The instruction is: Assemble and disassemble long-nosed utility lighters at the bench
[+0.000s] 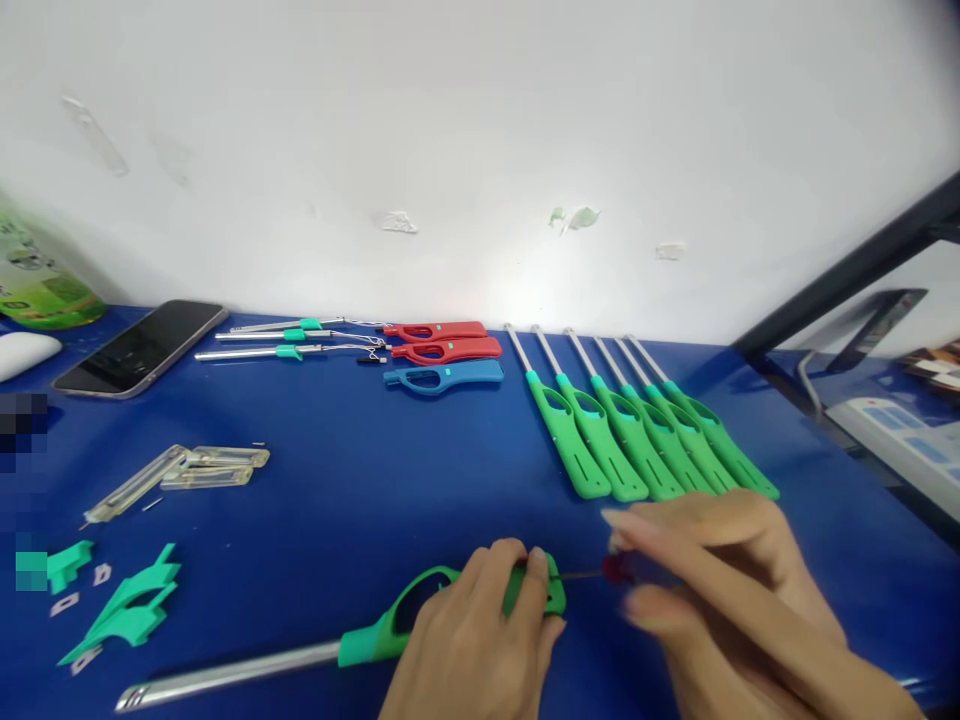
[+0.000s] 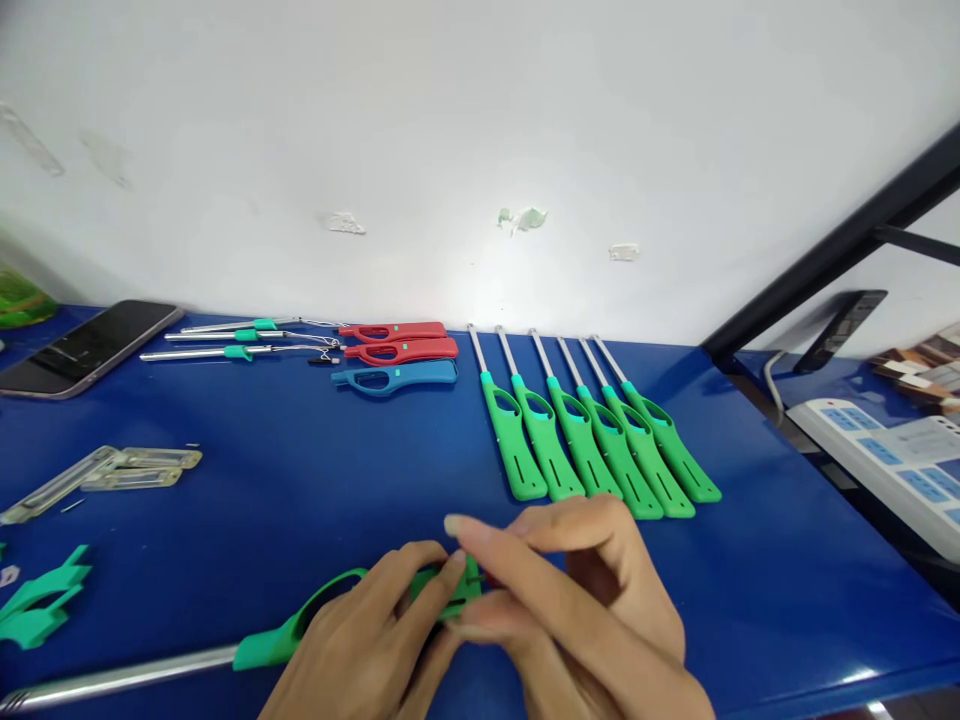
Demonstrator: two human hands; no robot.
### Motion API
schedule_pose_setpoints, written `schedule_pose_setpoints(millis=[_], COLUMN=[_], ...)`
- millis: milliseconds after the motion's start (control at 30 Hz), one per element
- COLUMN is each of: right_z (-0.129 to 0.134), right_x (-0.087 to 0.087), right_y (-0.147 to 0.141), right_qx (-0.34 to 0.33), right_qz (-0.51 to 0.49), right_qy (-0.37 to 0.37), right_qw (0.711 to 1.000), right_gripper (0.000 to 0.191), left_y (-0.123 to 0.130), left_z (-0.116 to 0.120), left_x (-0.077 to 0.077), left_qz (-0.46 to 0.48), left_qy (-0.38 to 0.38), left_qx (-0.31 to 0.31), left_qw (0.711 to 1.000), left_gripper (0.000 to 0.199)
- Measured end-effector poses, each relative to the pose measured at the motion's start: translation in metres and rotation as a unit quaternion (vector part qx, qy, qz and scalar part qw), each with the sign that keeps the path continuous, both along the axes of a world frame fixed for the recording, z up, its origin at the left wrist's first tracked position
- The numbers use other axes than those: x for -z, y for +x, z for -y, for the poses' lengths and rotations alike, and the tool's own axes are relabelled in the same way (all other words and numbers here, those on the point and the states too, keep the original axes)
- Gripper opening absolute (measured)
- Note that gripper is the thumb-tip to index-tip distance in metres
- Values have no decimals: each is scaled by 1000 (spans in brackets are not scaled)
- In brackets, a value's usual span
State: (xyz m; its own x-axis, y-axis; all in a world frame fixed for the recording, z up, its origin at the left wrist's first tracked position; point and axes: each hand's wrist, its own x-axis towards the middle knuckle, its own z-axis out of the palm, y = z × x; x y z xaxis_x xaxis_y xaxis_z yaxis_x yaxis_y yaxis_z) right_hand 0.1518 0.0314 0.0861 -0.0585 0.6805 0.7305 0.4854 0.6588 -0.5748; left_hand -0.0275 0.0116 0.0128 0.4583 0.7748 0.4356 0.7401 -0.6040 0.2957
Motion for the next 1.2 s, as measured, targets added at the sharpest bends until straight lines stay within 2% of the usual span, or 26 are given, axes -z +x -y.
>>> schedule_pose_setpoints(millis=[100,200,267,333,400,500,567,667,733,833,900,1033,1100,1200], right_z=[0,-4,-7,-7,-4,-1,-2,-4,-2,2,2,-3,-5,-4], right_x=[0,1,2,1,0,-2,0,4,4,3,3,10,12,10], right_y=[-3,-3,-4,-4,-3,-1,-1,-3,-4,-4,-4,-2,2,9], right_qx=[-9,-35,-23,-6,-11,-39,-53,-39,-32,-33,-31,32,33,-5], right_qz=[12,36,13,-12,1,35,32,-14,-10,25,35,-5,10,67], right_qy=[-53,-15,27,38,-3,-56,-25,40,16,-48,-33,54,45,9], right_qw=[998,999,999,999,1000,997,998,998,999,998,998,998,998,998], right_gripper=[37,36,35,27,24,31,29,25,23,34,37,31,30,39], left_y=[1,1,0,0,-1,-1,-1,-1,-1,0,0,0,0,0], left_z=[0,0,1,1,1,0,0,0,1,3,3,2,2,4], left_x=[-1,-3,-3,-4,-4,-4,-4,-1,0,1,1,1,0,0], left_qz=[9,5,-1,-3,-1,-2,-6,-11,-10,-5,-8,-15,-15,-22], left_qy=[1,-10,-15,-15,-15,-18,-17,-14,-19,-27,-28,-25,-25,-25], left_qx=[-6,0,9,12,9,6,13,20,15,5,8,16,13,20], left_qw=[1000,1000,1000,1000,1000,1000,1000,1000,1000,1000,1000,999,999,999], left_gripper=[30,30,31,32,32,31,35,39,36,33,32,31,32,31])
